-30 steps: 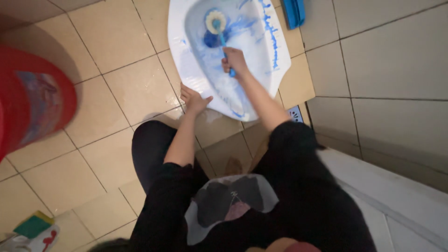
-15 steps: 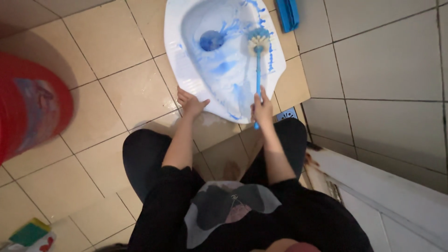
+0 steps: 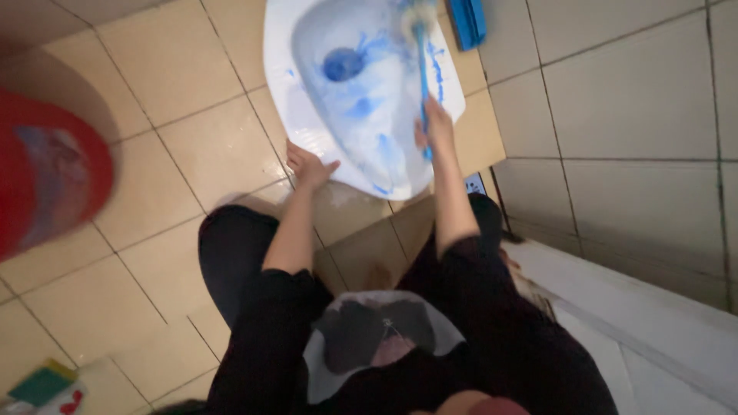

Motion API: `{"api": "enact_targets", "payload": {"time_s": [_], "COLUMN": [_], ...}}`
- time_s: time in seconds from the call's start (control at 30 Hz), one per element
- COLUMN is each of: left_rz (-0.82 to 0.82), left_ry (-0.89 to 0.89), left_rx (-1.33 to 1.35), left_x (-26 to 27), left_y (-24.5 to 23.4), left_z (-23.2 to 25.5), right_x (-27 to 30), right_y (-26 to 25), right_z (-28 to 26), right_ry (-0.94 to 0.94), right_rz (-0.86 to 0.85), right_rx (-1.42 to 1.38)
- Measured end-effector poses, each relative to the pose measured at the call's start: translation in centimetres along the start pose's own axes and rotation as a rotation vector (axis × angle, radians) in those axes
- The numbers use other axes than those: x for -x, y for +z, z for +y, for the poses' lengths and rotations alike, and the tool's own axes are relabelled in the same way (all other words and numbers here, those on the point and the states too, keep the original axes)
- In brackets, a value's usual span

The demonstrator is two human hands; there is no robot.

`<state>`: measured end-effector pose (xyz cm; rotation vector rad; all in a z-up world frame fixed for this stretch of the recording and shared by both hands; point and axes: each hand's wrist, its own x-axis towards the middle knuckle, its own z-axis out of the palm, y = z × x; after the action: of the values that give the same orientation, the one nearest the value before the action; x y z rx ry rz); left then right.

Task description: The person applies blue liquid cleaner to the toilet bowl, then scrubs the interior with a toilet brush. They later use a sponge and water from a pink scoop to wipe the exterior surfaces of the toilet.

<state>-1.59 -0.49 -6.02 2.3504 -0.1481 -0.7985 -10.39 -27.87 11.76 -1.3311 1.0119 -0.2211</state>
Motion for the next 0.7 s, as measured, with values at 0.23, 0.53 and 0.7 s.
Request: {"api": "enact_targets", "payload": {"time_s": [0.23, 0.53, 0.7], "left_rz": [-0.024, 0.008, -0.007], "left_ry": [-0.033, -0.012, 0.006], "left_rx": [0.052, 0.077, 0.140], "left_x": [0.1, 0.3, 0.2], "left_y": [-1.1, -1.4, -0.5], "left_z": [0.9, 0.8, 0.4], "right_x": [7.2, -4.0, -2.5], "right_y": [-3.2, 3.7, 10.1], "right_z": [-1.0, -1.0, -1.7], "right_ry": [0.115, 0.012, -0.127], "right_rz": [-0.041, -0.148, -0.249], "right_rx": [-0.032, 0.018, 0.353]}}
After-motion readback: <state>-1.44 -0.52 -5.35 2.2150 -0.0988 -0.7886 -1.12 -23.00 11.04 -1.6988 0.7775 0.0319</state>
